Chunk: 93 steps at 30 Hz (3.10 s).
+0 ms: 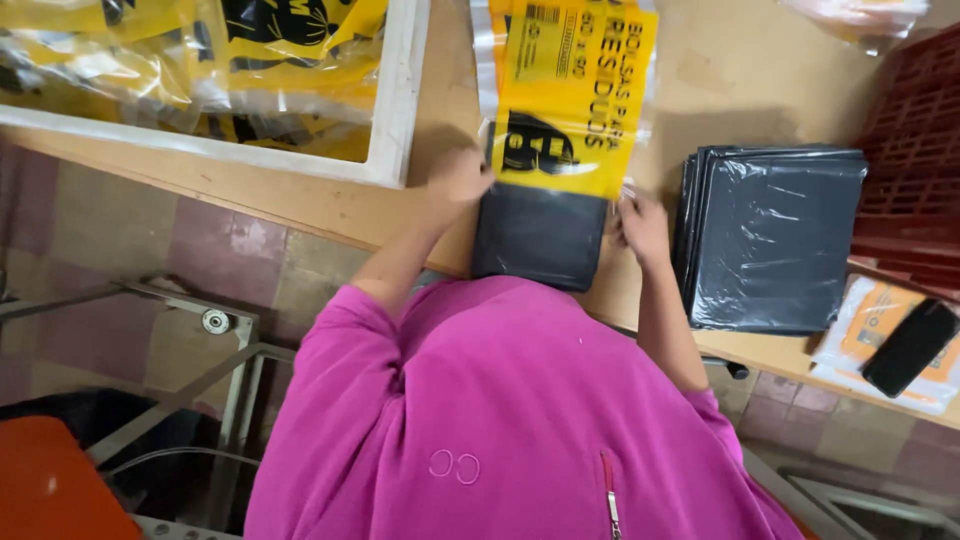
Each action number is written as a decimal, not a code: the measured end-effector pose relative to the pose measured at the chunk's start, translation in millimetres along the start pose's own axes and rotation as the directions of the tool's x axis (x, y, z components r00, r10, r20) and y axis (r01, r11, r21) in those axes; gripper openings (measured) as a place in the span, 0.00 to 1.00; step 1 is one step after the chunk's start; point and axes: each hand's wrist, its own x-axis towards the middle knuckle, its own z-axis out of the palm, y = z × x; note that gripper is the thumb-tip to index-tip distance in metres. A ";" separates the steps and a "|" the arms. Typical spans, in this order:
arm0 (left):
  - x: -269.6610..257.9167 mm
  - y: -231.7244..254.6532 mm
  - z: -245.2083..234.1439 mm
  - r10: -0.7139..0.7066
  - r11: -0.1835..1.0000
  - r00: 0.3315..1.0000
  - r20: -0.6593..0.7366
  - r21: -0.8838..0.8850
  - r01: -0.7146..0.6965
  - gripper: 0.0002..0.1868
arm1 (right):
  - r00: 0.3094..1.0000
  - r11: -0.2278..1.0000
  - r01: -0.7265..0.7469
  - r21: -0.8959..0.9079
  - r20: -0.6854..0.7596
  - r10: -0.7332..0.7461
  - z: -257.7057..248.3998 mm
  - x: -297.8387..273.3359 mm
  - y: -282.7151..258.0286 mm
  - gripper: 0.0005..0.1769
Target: Packaging folded black plastic bags into yellow labeled plastic sleeves at a factory workbench.
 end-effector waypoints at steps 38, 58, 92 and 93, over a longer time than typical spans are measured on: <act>-213.7 70.2 -415.9 0.601 0.799 0.179 -0.779 0.576 -0.175 0.14 | 0.612 0.587 0.041 -0.809 -0.444 -0.655 -79.7 -115.7 41.2 0.20; -22.4 114.0 -79.3 0.258 0.964 0.964 0.057 0.054 -0.261 0.34 | 0.525 0.456 0.797 -0.397 0.081 -0.847 77.5 -71.2 -6.7 0.17; 132.4 116.4 -93.0 0.435 0.896 0.890 -0.137 0.167 -0.412 0.21 | 0.979 0.972 0.199 0.127 0.015 -0.203 -27.5 8.3 12.3 0.16; 155.7 107.7 -84.2 0.381 0.876 0.923 0.045 0.301 -0.377 0.31 | 0.983 0.965 0.168 0.200 0.044 -0.181 -29.5 7.4 13.7 0.16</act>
